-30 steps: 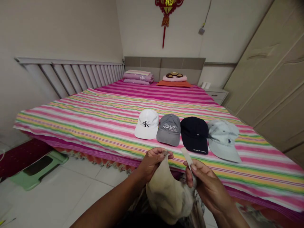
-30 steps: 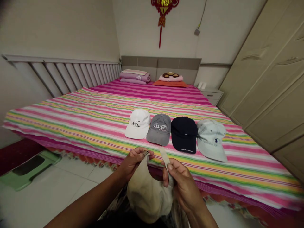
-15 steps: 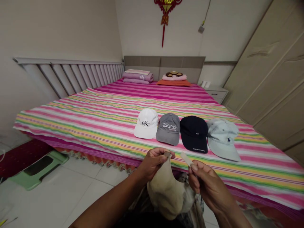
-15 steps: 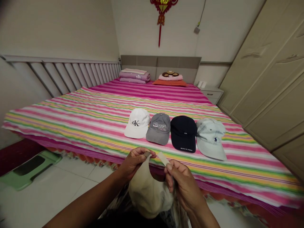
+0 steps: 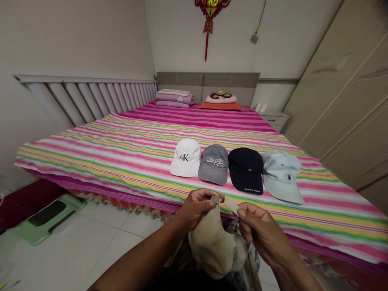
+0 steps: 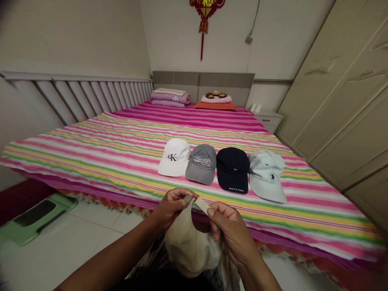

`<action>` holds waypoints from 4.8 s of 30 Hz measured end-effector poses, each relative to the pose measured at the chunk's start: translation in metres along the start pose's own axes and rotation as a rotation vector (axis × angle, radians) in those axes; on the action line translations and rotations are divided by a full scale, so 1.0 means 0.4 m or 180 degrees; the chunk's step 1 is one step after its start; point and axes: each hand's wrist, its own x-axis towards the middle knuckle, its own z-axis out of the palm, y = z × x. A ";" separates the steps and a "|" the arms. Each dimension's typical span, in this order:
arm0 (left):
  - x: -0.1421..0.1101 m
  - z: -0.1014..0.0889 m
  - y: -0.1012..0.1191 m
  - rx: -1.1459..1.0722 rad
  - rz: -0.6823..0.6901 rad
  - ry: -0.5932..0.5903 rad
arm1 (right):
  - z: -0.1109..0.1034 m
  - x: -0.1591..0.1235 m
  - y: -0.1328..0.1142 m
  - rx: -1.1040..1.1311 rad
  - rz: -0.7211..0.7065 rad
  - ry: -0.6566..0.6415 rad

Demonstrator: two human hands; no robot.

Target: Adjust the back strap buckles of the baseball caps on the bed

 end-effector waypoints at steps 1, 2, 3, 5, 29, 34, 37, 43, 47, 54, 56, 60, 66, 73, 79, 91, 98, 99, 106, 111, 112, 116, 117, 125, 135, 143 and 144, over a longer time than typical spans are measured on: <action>0.000 0.001 -0.001 0.0012 -0.0004 -0.0007 | 0.000 0.001 0.001 -0.0018 -0.0014 -0.0010; 0.001 0.001 -0.002 0.0020 -0.0005 -0.0014 | 0.000 0.002 0.002 -0.0031 -0.0015 -0.0019; 0.001 0.001 -0.003 0.0022 0.0003 -0.0012 | 0.000 0.003 0.003 -0.0036 -0.0010 -0.0022; -0.001 0.001 -0.004 0.0025 0.0024 -0.0009 | 0.002 0.005 0.005 -0.0038 0.0001 -0.0032; -0.007 -0.005 -0.006 0.0338 0.0516 -0.0205 | 0.016 0.006 0.011 -0.0029 0.0144 -0.0202; -0.005 -0.009 -0.009 0.0455 0.0667 -0.0263 | 0.017 0.005 0.009 -0.0091 0.0194 -0.0208; -0.002 -0.013 -0.009 0.0510 0.0715 -0.0263 | 0.016 0.006 0.008 -0.0142 0.0188 -0.0185; -0.002 -0.013 -0.008 0.0532 0.0672 -0.0211 | 0.013 0.008 0.008 -0.0226 0.0203 -0.0192; -0.004 -0.009 -0.005 0.0598 0.0627 -0.0182 | 0.014 0.007 0.005 -0.0207 0.0207 -0.0194; -0.006 -0.013 0.000 0.0781 0.0809 -0.0379 | 0.012 0.007 0.001 -0.0328 0.0232 -0.0206; -0.007 -0.014 0.002 0.0876 0.0848 -0.0438 | 0.011 0.009 0.002 -0.0359 0.0241 -0.0209; -0.011 -0.013 0.007 0.1102 0.0846 -0.0482 | 0.012 0.010 0.001 -0.0415 0.0212 -0.0189; -0.013 -0.009 0.009 0.1377 0.0794 -0.0488 | 0.019 0.010 -0.004 -0.0581 0.0139 -0.0112; -0.007 -0.013 0.000 0.1513 0.0868 -0.0434 | 0.019 0.018 0.008 -0.0635 0.0076 -0.0013; -0.009 -0.015 0.003 0.1764 0.0904 -0.0467 | 0.026 0.018 0.010 -0.0557 0.0048 0.0046; -0.013 -0.009 -0.016 0.1470 0.0944 -0.0436 | 0.037 0.010 0.018 -0.0463 0.0010 0.0169; -0.014 -0.011 -0.013 0.1497 0.0801 -0.0355 | 0.035 0.007 0.023 -0.0389 0.0044 0.0027; -0.015 -0.010 -0.013 0.1471 0.0776 -0.0346 | 0.035 0.006 0.023 -0.0304 0.0020 -0.0011; -0.020 -0.006 -0.015 0.1443 0.0648 -0.0440 | 0.037 0.005 0.029 -0.0211 0.0045 -0.0051; -0.018 -0.006 -0.015 0.1333 0.0782 -0.0437 | 0.042 0.006 0.033 0.0199 0.0069 -0.0094; -0.019 -0.005 -0.014 0.1303 0.0752 -0.0424 | 0.044 0.005 0.031 0.0361 0.0057 -0.0052; -0.020 -0.003 -0.015 0.1071 0.0577 -0.0419 | 0.051 -0.001 0.024 0.0646 -0.0056 0.0141; -0.020 -0.003 -0.016 0.1008 0.0555 -0.0420 | 0.052 -0.002 0.024 0.0643 -0.0096 0.0157; -0.012 -0.007 -0.031 0.0834 0.0589 -0.0472 | 0.054 0.006 0.046 0.0606 -0.0412 0.0149; -0.030 0.010 -0.049 0.0206 0.0138 -0.0185 | 0.052 0.021 0.057 0.0355 -0.0467 0.0376; -0.021 0.016 -0.047 0.0294 0.0319 0.0541 | 0.027 0.015 0.067 -0.0477 -0.0060 -0.0121; -0.021 0.015 -0.046 0.0296 0.0296 0.0638 | 0.023 0.015 0.070 -0.0646 -0.0024 -0.0179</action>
